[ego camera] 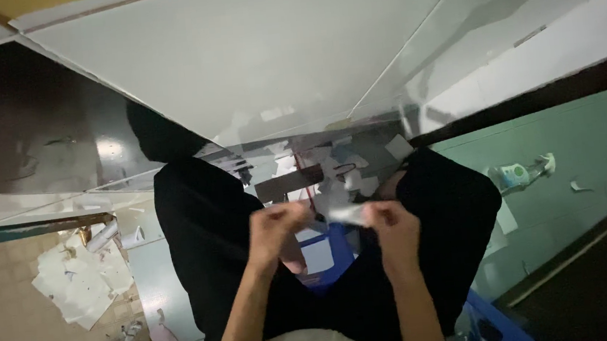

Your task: Applying colored vinyl squares to a tiled wall to create a decorative pattern, including peeling backings and trimming with scissors.

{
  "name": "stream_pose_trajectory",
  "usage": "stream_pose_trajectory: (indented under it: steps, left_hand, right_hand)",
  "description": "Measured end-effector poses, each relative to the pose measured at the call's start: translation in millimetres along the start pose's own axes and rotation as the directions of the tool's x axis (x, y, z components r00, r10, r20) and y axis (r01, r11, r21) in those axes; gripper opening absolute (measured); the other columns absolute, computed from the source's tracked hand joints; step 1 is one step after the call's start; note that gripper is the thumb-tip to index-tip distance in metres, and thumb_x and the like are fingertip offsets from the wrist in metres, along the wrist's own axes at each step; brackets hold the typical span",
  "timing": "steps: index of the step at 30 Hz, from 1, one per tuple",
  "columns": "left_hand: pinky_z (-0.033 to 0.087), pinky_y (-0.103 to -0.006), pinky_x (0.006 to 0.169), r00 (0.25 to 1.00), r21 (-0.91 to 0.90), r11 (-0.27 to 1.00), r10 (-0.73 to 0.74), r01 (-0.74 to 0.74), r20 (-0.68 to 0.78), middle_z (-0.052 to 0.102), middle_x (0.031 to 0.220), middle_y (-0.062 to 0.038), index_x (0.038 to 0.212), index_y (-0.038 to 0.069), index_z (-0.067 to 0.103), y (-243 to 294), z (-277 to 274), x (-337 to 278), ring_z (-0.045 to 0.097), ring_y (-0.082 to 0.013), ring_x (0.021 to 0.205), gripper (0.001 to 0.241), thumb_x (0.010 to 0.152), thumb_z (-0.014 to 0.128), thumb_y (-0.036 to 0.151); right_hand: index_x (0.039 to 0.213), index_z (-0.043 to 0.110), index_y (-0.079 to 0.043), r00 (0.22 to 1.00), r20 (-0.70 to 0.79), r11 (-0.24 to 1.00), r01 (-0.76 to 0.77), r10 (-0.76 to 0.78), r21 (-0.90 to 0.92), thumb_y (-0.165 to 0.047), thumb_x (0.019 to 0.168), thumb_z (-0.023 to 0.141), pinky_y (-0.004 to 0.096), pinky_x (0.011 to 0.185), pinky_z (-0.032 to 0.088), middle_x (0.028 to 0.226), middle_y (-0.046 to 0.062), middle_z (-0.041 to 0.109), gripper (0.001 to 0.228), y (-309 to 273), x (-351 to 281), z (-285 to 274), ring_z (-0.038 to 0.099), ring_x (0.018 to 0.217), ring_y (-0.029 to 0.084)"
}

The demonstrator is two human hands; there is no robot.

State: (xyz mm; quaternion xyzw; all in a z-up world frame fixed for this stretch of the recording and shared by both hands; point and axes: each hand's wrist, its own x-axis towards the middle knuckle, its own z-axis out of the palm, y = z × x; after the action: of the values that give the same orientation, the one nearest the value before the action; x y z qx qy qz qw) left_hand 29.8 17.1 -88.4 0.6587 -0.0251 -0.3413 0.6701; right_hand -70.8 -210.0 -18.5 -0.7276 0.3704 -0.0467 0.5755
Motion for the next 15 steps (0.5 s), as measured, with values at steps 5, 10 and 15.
stream_pose_trajectory:
  steps: [5, 10, 15]
  left_hand:
    - [0.064, -0.0513, 0.098, 0.896, -0.457, 0.839, 0.078, -0.296, -0.437, 0.065, 0.144, -0.036, 0.147, 0.008, 0.047, 107.3, 59.9, -53.2, 0.072, -0.0481, 0.122, 0.072, 0.087, 0.086, 0.010]
    - [0.059, -0.0439, 0.101, 0.898, -0.580, 0.692, 0.268, -0.431, -0.348, 0.060, 0.133, -0.023, 0.137, 0.020, 0.030, 141.6, 122.0, -84.3, 0.067, -0.0331, 0.119, 0.069, 0.093, 0.072, -0.012]
    - [0.060, -0.0293, 0.074, 0.784, -0.246, 0.825, 0.324, -0.508, -0.530, 0.074, 0.096, -0.011, 0.109, 0.003, 0.059, 177.5, 138.7, -88.3, 0.071, -0.0151, 0.083, 0.024, 0.097, 0.079, 0.006]
  right_hand:
    - [0.104, 0.081, 0.003, 0.959, -0.283, 0.966, 0.101, -0.031, 0.238, -0.017, 0.105, 0.079, 0.050, 0.089, 0.056, 0.077, 0.019, 0.072, 0.020, -81.5, -28.7, 0.6, 0.069, 0.085, 0.025]
    - [0.114, 0.076, 0.005, 0.973, -0.230, 0.923, 0.054, 0.038, 0.381, -0.012, 0.105, 0.069, 0.026, 0.077, 0.051, 0.098, 0.010, 0.073, 0.021, -111.9, -57.1, 17.1, 0.062, 0.083, 0.013]
    - [0.108, 0.077, 0.006, 0.948, -0.312, 0.951, 0.154, -0.066, 0.269, -0.017, 0.103, 0.073, 0.027, 0.081, 0.056, 0.098, 0.011, 0.078, 0.024, -117.9, -72.6, 22.5, 0.067, 0.084, 0.015]
